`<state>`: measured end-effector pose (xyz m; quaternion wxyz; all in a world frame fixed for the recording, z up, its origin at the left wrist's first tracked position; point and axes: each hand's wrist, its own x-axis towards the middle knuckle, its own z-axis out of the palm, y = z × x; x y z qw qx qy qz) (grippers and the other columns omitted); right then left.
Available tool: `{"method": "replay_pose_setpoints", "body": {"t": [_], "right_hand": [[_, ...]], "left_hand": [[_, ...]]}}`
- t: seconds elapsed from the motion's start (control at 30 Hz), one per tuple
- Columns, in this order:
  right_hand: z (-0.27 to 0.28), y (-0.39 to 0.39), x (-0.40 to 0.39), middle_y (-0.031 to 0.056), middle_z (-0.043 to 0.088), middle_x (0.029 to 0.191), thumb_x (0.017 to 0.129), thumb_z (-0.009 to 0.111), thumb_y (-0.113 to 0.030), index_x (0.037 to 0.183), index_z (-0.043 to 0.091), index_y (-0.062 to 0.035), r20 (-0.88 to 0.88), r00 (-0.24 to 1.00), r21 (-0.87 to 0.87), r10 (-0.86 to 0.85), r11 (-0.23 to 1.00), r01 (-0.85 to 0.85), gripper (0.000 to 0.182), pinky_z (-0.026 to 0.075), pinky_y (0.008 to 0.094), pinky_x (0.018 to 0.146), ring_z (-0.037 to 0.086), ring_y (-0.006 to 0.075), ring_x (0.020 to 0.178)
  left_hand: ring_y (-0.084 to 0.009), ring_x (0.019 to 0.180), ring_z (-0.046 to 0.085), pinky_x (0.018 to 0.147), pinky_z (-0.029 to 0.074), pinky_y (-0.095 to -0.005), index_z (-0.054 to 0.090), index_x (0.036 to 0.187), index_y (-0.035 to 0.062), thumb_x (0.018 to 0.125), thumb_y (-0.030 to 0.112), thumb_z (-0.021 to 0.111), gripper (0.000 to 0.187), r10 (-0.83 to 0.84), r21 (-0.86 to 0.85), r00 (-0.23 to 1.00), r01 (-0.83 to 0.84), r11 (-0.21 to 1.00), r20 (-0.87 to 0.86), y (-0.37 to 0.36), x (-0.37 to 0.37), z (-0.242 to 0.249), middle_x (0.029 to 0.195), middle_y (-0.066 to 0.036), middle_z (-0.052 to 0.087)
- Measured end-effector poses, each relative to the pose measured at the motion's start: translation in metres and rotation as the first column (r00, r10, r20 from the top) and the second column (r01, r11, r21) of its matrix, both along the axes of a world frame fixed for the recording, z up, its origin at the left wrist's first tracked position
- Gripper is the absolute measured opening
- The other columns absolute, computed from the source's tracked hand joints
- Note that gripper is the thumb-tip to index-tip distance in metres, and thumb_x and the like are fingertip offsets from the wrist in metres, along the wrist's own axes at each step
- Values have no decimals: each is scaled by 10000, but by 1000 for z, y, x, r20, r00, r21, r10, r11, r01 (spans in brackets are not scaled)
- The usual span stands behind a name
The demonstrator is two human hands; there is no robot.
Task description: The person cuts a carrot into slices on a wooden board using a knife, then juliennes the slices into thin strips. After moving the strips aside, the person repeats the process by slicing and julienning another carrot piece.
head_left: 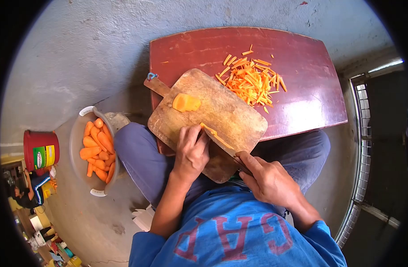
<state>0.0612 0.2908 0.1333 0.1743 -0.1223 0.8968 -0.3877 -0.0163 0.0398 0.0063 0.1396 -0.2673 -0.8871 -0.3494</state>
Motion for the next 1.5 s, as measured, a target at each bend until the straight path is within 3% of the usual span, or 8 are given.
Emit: {"method": "replay_pose_setpoints", "body": {"t": [0.2,0.7,0.9,1.0,1.2,1.3,1.4,1.5], "right_hand": [[-25,-9,-28,317,781,1125,1095,747,-125,1504,584,20,-27,998,-3,63,998,-63,463,646,603,763,780,551,914],[-20,-13,-20,331,775,1053,1090,733,-120,1453,584,-2,-50,999,-93,5,996,-9,410,623,632,741,766,576,908],[-8,-12,-20,347,781,1065,1078,739,-90,1468,593,12,-53,999,-89,6,996,-11,428,637,619,779,772,574,949],[-22,-15,-31,321,789,1167,1086,729,-77,1537,578,27,91,996,-62,20,998,-14,487,644,577,876,776,548,1067],[-5,-13,-22,335,784,1203,1082,733,-83,1526,597,30,68,998,-67,13,998,-8,478,647,575,895,776,550,1100],[-23,-23,-23,341,782,1009,1086,733,-101,1468,590,37,-1,1000,-72,4,997,-4,430,622,620,770,772,570,940],[-31,-28,-38,332,780,1221,1087,725,-77,1547,580,18,-26,999,-67,46,997,-48,491,641,586,865,772,557,1077],[-7,-22,-25,333,782,1198,1087,731,-83,1551,574,20,90,996,-8,29,1000,-28,501,643,580,863,773,554,1064]], "left_hand": [[-463,1143,646,1007,604,-548,811,1241,-51,900,-50,747,346,-17,-80,1000,17,997,-8,-3,2,-7,1314,-229,679],[-484,1151,655,1010,596,-577,786,1204,-92,850,-72,682,369,-14,74,998,18,997,-55,-3,0,-13,1324,-246,705],[-456,1069,638,986,588,-552,798,1195,-67,854,-76,662,368,-3,44,999,5,999,-47,-3,0,-11,1258,-225,696],[-444,1065,639,981,587,-541,801,1206,-66,854,-75,667,377,9,40,999,-7,999,-50,-4,1,-16,1252,-218,697],[-442,1065,638,964,585,-540,794,1211,-77,849,-79,670,384,1,84,998,4,996,-68,-4,0,-13,1257,-220,697],[-448,1075,635,968,582,-550,792,1223,-75,838,-77,669,405,6,77,999,-3,997,-42,-5,3,-17,1260,-223,695],[-460,1074,626,967,578,-561,789,1232,-76,827,-75,669,422,-11,44,1000,11,999,-13,-11,3,-20,1250,-224,689],[-470,1065,619,958,575,-568,788,1224,-77,824,-71,672,416,-11,85,999,14,996,-35,-8,2,-19,1235,-225,683]]}}
